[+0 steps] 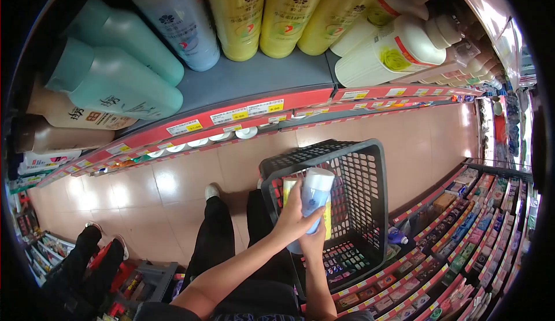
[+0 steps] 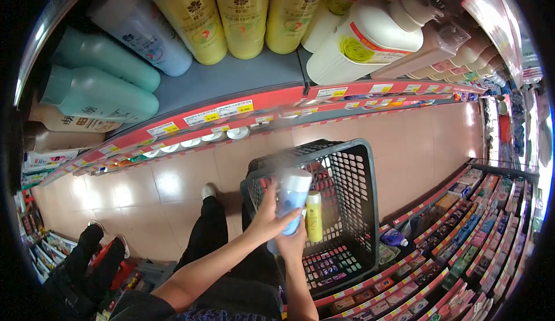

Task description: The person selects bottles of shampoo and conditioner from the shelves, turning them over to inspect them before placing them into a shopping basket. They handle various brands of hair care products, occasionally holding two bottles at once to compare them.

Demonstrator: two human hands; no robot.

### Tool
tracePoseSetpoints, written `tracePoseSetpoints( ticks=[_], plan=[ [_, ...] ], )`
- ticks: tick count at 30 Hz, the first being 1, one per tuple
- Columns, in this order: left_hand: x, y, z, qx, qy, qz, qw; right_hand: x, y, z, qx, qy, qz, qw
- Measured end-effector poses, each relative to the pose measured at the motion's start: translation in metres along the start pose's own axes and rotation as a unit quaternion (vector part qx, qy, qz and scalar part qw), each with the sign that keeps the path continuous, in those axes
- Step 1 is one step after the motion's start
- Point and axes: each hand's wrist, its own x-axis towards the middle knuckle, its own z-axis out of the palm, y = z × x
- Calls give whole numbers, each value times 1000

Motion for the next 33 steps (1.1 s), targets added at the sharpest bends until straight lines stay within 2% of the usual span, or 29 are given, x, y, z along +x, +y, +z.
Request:
tracePoseSetpoints(
  ticks=[1, 2, 5, 6, 7, 10, 12, 14, 15, 16, 17, 18, 21, 22, 23, 24, 25, 26, 27, 28, 29, 31, 33],
  plan=[
    [-5, -18, 8, 23, -22, -43, 999, 1, 15, 3, 18, 28, 22, 999],
    [-10, -28, 14, 57, -29, -41, 997, 4, 34, -1, 4, 25, 39, 999],
    [-27, -52, 26, 139, -53, -80, 986, 15, 70, -12, -115, 6, 81, 990],
    [-32, -56, 28, 130, -67, -98, 984, 18, 91, -18, -165, -1, 43, 985],
    [-36, -59, 28, 119, -84, -116, 982, 21, 103, -18, -198, -3, 62, 978],
    [-39, -59, 23, 144, -52, 15, 988, 32, 137, -11, -326, -17, 133, 936],
    [-34, -41, 13, 97, -58, -15, 994, 29, 161, -5, -343, -14, 97, 934],
    [-27, -26, 3, 33, -40, -35, 998, 27, 216, 0, -68, -51, 68, 994],
    [-24, -19, -5, 7, -45, -63, 997, 25, 204, 5, -33, -10, 103, 994],
    [-20, -18, -12, 6, -22, -37, 999, 23, 196, 10, 5, 35, 134, 990],
    [-17, -15, -20, 3, 0, -11, 1000, 21, 192, 6, -221, -4, 70, 973],
    [-14, 1, -31, -19, 19, -11, 1000, 32, 214, 4, -385, -39, 140, 911],
    [-7, 23, -65, -98, 95, 35, 990, 48, 201, 4, -462, -42, 178, 868],
    [-5, 33, -80, -94, 141, 70, 983, 61, 191, 7, -494, -68, 164, 851],
    [-6, 45, -96, -89, 187, 102, 973, 72, 181, 9, -474, -9, 43, 879],
    [-13, 76, -117, 41, 235, 105, 965, 79, 155, 13, -444, 49, -77, 892],
    [-12, 82, -133, 77, 299, 164, 937, 81, 111, 22, -403, 106, -196, 888],
    [-9, 92, -155, 119, 336, 245, 902, 83, 65, 30, -273, 83, -198, 938],
    [-7, 101, -171, 135, 384, 277, 871, 79, -1, 40, -138, 58, -194, 969],
    [-3, 114, -186, 128, 415, 323, 841, 73, -54, 52, -129, 75, -260, 954],
    [0, 126, -199, 107, 428, 333, 833, 65, -98, 64, -120, 92, -323, 934],
    [3, 142, -217, 64, 452, 349, 819, 52, -154, 86, -42, 62, -377, 923],
    [8, 151, -224, 13, 421, 341, 840, 40, -197, 121, 10, 43, -461, 886]
  ],
)
